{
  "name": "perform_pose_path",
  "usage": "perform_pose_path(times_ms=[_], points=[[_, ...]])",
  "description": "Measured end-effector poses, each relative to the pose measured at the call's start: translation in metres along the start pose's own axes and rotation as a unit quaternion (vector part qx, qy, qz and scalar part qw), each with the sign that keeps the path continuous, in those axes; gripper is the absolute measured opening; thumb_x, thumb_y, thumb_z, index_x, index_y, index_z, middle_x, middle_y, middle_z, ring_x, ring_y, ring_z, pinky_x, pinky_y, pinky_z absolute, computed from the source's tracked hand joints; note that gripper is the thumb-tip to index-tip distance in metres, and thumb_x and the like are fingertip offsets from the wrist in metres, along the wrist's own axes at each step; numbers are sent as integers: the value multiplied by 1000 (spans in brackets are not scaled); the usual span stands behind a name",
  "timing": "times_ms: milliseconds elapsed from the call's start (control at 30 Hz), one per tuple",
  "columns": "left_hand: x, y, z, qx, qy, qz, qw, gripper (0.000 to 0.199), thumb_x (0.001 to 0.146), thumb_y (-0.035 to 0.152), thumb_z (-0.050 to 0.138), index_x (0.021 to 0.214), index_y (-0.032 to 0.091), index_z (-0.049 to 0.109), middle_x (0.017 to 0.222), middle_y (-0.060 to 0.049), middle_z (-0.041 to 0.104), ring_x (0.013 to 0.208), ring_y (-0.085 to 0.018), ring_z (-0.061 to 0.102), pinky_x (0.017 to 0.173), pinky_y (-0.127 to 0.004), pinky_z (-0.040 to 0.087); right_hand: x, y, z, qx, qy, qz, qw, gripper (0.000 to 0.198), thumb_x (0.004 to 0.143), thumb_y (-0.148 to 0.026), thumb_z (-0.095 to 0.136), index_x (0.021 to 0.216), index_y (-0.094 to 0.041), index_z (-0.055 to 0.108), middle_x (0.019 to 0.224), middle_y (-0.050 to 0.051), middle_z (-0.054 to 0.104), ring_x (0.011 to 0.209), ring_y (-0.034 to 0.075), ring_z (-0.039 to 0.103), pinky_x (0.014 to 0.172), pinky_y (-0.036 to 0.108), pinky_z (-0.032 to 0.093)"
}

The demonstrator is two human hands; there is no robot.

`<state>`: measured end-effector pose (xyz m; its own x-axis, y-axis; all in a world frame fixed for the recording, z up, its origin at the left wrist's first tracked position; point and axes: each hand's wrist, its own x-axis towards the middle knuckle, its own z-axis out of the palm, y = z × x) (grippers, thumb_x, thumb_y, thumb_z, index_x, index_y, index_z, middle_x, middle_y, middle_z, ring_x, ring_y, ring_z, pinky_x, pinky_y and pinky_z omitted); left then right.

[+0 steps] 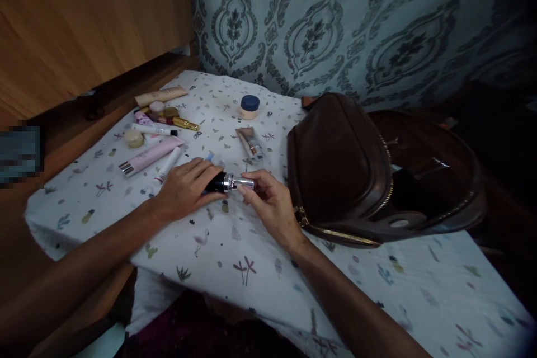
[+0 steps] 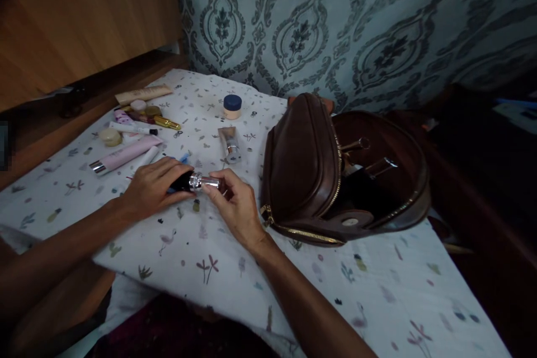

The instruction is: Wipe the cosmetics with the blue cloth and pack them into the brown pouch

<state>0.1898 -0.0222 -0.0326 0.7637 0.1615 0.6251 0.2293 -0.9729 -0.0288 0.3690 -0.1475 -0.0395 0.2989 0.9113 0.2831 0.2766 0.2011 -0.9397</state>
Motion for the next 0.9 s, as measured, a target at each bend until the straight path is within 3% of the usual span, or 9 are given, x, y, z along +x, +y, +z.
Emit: perform_pose_path(times_ms=[333, 533, 733, 900], points=[[-1, -1, 1, -62, -17, -41, 997, 45, 96, 59, 52, 107, 16, 61, 91, -6, 70, 82, -20, 65, 69, -31, 49, -1, -3, -4, -48, -4, -65, 997, 19, 92, -35, 67, 106, -23, 71, 102, 5, 72, 89, 19, 66, 67, 29, 52], [0, -2, -2, -163, -36, -51, 985, 43, 95, 57, 55, 104, 16, 62, 88, -5, 70, 81, -17, 65, 71, -28, 49, 0, -5, -9, -54, -26, -96, 994, 16, 92, -33, 68, 105, -25, 71, 101, 5, 72, 90, 19, 66, 69, 29, 53], [-1, 1, -1, -86, -20, -32, 996, 44, 95, 58, 53, 105, 15, 62, 90, -6, 70, 81, -19, 66, 67, -29, 48, -3, -4, -5, -40, 1, -28, 999, 27, 88, -45, 70, 101, -21, 68, 87, 2, 70, 73, 15, 62, 67, 28, 51], [0, 4, -1, -18, -4, -7, 1000, 40, 99, 53, 49, 105, 15, 60, 89, -6, 70, 81, -20, 65, 64, -30, 48, -4, -4, -3, -36, 1, 28, 999, 36, 90, -55, 64, 92, -20, 62, 64, -4, 54, 56, 11, 49, 53, 25, 41]])
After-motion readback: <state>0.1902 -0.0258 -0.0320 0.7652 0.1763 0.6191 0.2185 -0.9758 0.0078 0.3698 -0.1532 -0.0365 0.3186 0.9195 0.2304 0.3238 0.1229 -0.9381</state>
